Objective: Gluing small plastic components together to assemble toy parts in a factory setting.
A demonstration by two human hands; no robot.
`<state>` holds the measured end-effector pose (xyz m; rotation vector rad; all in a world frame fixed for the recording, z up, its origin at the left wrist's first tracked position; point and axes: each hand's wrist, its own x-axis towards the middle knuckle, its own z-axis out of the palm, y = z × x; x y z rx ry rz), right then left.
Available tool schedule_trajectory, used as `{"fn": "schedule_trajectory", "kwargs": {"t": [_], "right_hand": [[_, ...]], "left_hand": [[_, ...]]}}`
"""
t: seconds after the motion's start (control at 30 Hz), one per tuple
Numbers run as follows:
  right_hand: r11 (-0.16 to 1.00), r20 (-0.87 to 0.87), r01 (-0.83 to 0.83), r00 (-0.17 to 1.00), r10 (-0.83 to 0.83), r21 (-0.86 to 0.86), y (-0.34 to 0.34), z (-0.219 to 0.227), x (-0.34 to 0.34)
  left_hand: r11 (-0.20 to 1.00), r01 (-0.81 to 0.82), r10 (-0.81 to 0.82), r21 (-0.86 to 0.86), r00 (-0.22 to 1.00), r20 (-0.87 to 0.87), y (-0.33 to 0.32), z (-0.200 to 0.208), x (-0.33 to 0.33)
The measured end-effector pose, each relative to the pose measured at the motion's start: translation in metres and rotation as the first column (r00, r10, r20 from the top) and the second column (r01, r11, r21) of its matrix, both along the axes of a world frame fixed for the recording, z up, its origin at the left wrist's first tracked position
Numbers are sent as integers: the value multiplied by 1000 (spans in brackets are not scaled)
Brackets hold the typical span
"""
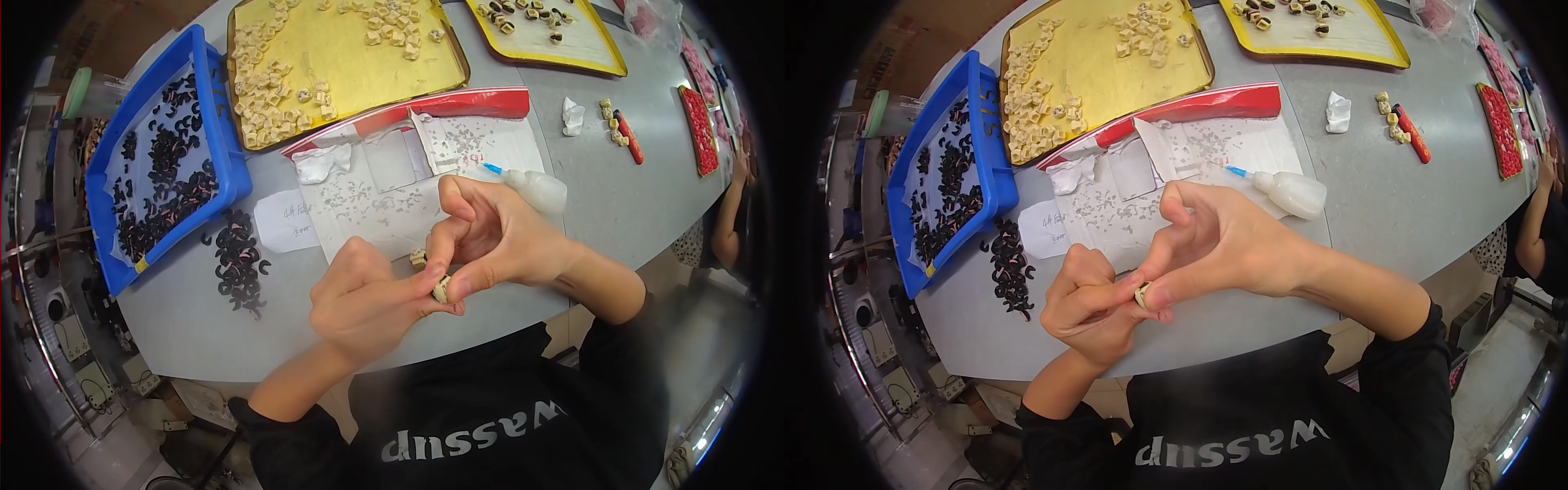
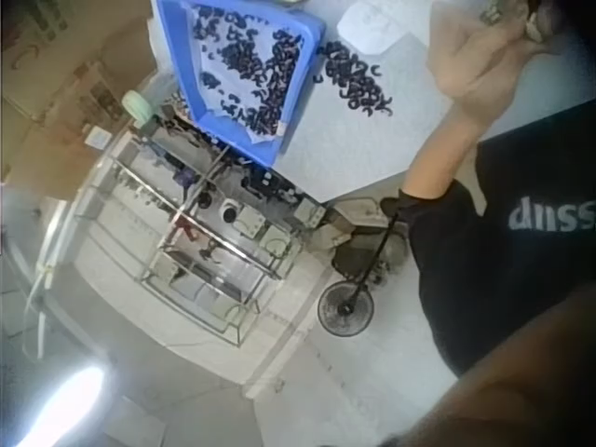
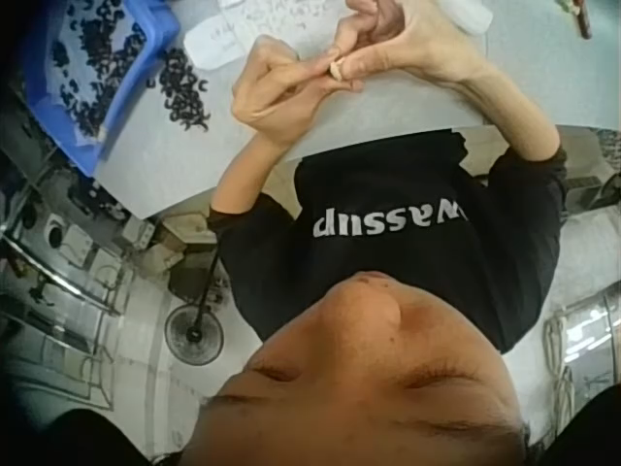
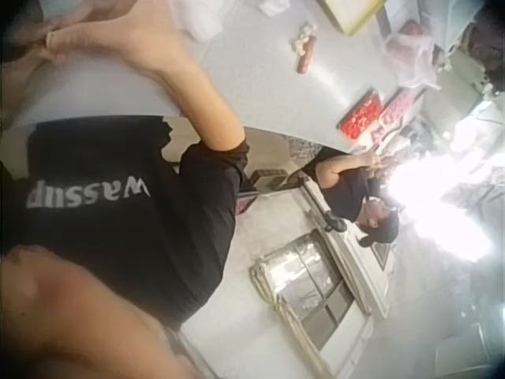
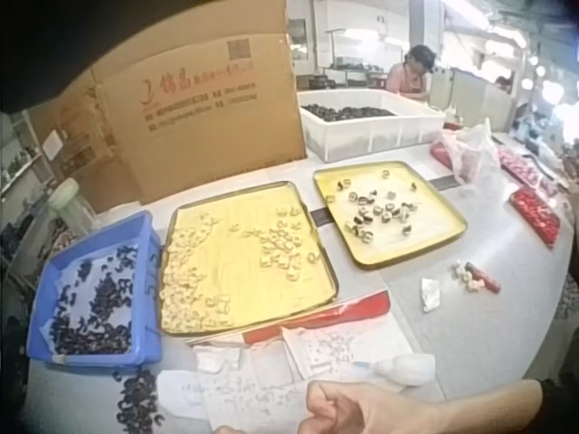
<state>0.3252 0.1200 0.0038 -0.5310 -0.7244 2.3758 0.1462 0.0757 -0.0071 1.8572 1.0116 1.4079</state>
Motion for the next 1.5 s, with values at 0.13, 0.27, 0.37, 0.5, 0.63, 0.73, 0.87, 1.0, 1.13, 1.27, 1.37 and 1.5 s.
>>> {"fn": "schedule_trajectory", "kwargs": {"t": [0.13,0.27,0.37,0.5,0.63,0.73,0.87,1.0,1.13,1.27,1.37,1.5], "right_hand": [[999,16,-32,999,33,-44,0,6,0],[999,15,-35,999,35,18,-2,3,2],[995,-4,-91,996,91,31,-2,8,2],[991,-31,-107,993,110,82,-2,9,0],[983,-24,-134,990,138,123,-2,10,2],[976,-20,-178,983,182,127,-3,12,2],[971,0,-199,980,200,136,-3,12,1],[964,1,-209,977,212,162,-4,11,0],[965,-1,-217,976,220,147,-5,11,0],[961,33,-239,971,236,138,-4,13,1],[958,49,-263,965,259,114,-3,13,1],[959,65,-263,964,257,107,-3,14,1]], "left_hand": [[999,28,-25,46,998,-52,0,0,-2],[997,-63,70,52,988,-141,-1,10,2],[999,0,9,35,967,-255,-2,14,0],[995,101,-99,7,984,-149,-3,13,0],[985,164,-168,-49,979,-116,-3,17,0],[985,167,-171,-52,982,-78,-6,16,3],[962,259,-264,-92,963,-54,-3,18,1],[950,296,-302,-103,953,-39,-2,20,1],[936,332,-342,-120,937,-75,-3,20,-1],[925,357,-368,-128,927,-76,-1,23,-1],[921,371,-377,-116,925,-38,-1,22,0],[910,398,-406,-113,912,-64,1,22,-1]]}}
